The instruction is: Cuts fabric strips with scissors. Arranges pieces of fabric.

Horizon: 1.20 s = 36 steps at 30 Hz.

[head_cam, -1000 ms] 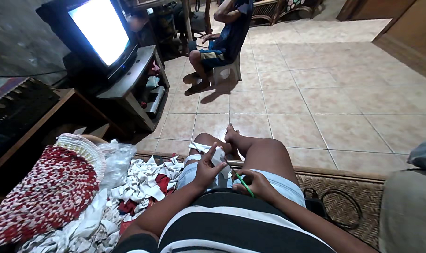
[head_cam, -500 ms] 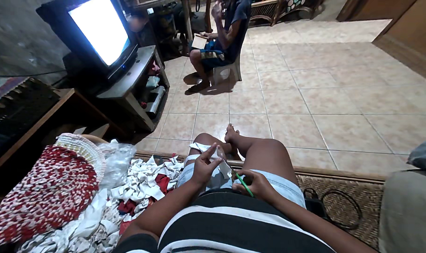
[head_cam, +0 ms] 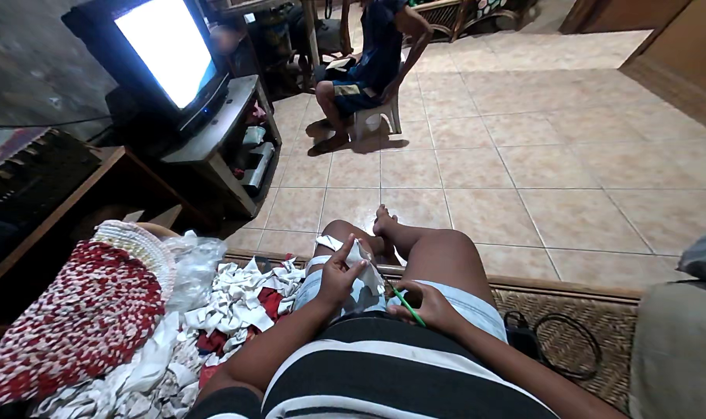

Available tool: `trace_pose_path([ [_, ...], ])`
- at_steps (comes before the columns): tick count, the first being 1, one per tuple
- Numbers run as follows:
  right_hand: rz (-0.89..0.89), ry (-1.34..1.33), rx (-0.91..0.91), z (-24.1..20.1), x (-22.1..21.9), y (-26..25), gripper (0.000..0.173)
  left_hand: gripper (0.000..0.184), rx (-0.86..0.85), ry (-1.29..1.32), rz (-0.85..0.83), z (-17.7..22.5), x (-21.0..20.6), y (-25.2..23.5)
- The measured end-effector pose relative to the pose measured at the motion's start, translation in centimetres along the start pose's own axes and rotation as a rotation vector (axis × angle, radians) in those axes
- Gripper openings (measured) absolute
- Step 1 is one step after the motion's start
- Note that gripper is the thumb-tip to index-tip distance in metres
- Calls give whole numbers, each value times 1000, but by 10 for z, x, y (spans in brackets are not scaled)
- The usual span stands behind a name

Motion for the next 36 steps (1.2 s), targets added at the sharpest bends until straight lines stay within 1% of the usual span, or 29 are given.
trace_pose_path([
  [6,-22,0,7,0,-2,-1,49,65,-27,-27,-25,0,-3,0],
  [9,-4,34,9,-2,-3,-5,49,68,-55,-37,-9,-1,-4,1],
  [12,6,68,0,-2,-3,-8,50,71,-47,-60,6,-2,-4,2],
  [15,25,129,25,-2,-2,-10,53,73,-51,-83,17,-1,-3,2],
  [20,22,202,34,-3,-1,-9,58,73,-117,-147,34,1,-1,3],
  [24,41,196,62,-6,0,-8,56,72,-175,-175,39,3,-1,3],
  [28,69,207,82,-10,0,-5,51,72,-175,-158,36,3,-1,3],
  [32,61,177,47,-8,-1,-4,45,73,-177,-157,40,2,-1,3],
  [36,48,130,47,-6,-2,-7,50,74,-179,-154,25,1,-5,4],
])
Point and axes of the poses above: each hand's wrist, its own y-axis away from the middle knuckle, its own x-axis out of the back of the hand, z = x × y, the point moved 9 cm from there along -y, towards the middle knuckle, and after that the axes turned 12 degrees about -y, right-handed, at the moved point
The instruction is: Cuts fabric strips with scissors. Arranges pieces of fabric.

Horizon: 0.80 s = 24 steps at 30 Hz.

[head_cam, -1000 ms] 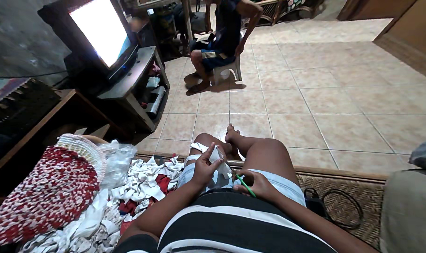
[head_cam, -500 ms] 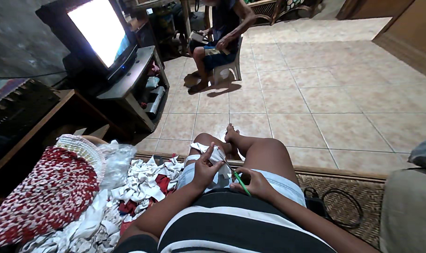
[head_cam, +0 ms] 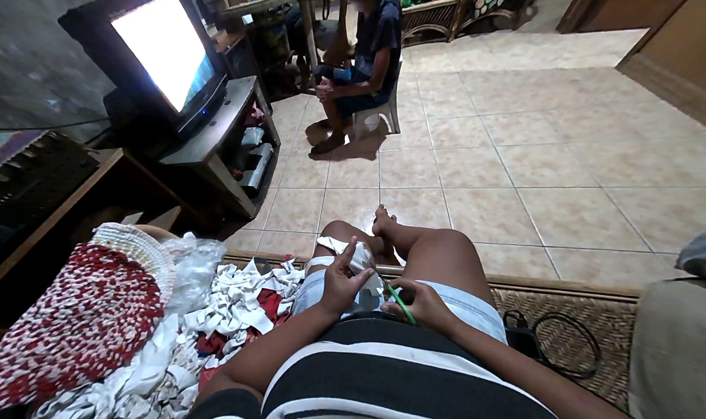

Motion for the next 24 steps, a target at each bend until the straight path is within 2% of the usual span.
trace_pose_path([
  [7,40,-26,38,2,1,-2,49,76,-25,34,-27,2,-6,3],
  [10,43,3,18,1,2,0,46,80,79,129,-87,1,-7,1],
  [12,35,35,6,0,2,1,46,72,204,211,-144,-4,-8,-4],
  [15,19,76,-8,0,2,2,47,50,316,289,-159,-10,-4,-11],
  [18,11,84,-24,1,2,2,47,45,271,243,-135,-11,0,-13],
  [24,12,47,28,-3,0,1,52,55,151,169,-137,1,-1,-8],
])
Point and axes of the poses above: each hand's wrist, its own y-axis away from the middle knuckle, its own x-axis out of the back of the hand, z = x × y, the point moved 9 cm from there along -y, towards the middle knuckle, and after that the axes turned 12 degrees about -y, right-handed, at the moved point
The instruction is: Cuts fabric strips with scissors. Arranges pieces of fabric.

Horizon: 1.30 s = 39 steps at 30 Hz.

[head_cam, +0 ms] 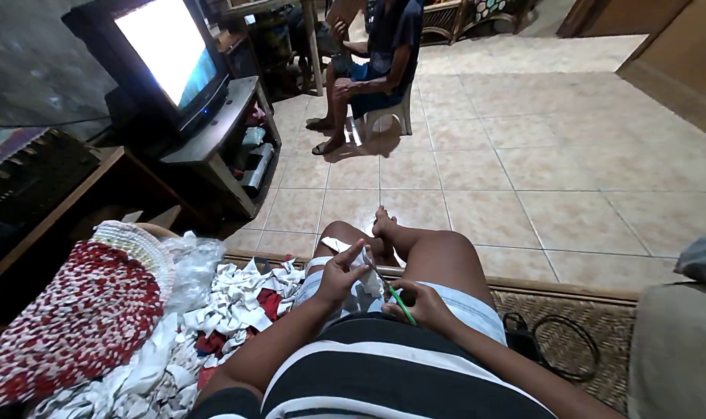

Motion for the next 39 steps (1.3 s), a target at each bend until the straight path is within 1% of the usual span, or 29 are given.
trace_pose_path([
  [3,-3,-43,4,1,-1,-2,54,56,-40,-14,7,3,-2,2],
  [6,18,-28,28,2,1,-1,53,57,-46,-2,43,2,-1,3],
  [10,36,2,26,2,3,1,46,60,-51,-19,60,2,1,3],
  [15,2,-33,23,2,0,-1,50,76,-94,-19,58,-1,-1,3],
  [19,3,-62,3,5,-1,-4,52,80,-110,-30,39,-2,-4,4],
  [21,20,-45,15,3,0,-3,50,81,-124,-35,39,-1,-5,5],
  [24,35,-29,10,0,2,0,45,77,-121,-29,29,1,-4,4],
  [29,31,-20,-2,4,2,1,46,51,29,-17,68,-1,7,-2],
  [32,27,-18,14,4,2,0,48,51,2,13,58,0,6,-2],
  [35,28,-76,40,3,1,-1,51,50,-10,24,31,0,0,2],
  [39,12,-105,12,5,0,-3,52,55,-26,24,37,0,0,2],
])
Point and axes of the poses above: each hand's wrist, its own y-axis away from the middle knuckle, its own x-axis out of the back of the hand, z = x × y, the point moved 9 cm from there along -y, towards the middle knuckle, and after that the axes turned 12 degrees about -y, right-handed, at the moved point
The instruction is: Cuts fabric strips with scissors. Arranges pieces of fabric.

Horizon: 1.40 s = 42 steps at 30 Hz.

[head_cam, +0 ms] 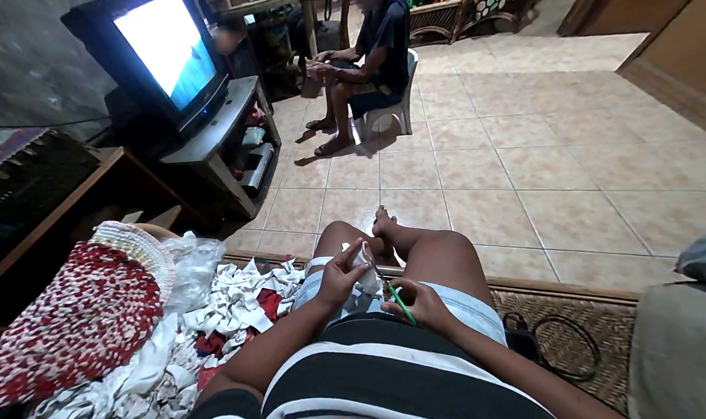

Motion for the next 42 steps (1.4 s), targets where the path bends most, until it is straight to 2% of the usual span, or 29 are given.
trace_pose_path([
  [4,-5,-10,-17,1,-1,0,52,58,10,-9,37,0,3,0],
  [11,7,7,-4,0,1,0,54,59,-25,-15,-22,4,-4,1],
  [19,18,68,-2,-4,2,2,46,80,-65,1,-5,2,-3,0],
  [25,11,-12,13,-1,0,-1,51,89,-92,36,-15,3,-10,5],
  [30,23,-55,1,0,1,-1,49,81,-72,14,-43,1,-14,7],
  [32,29,-52,-7,-2,3,0,48,73,40,26,-52,-7,-14,5],
  [35,1,-34,13,-3,2,0,49,56,310,127,-108,-35,-17,-6],
  [37,-27,-38,15,-2,-1,0,48,51,455,207,-71,-51,-13,-12],
  [40,-48,-160,-52,2,-3,-1,44,45,427,77,-12,-49,2,-27],
  [42,-47,-289,-141,7,-4,0,36,43,311,-138,2,-32,14,-37],
])
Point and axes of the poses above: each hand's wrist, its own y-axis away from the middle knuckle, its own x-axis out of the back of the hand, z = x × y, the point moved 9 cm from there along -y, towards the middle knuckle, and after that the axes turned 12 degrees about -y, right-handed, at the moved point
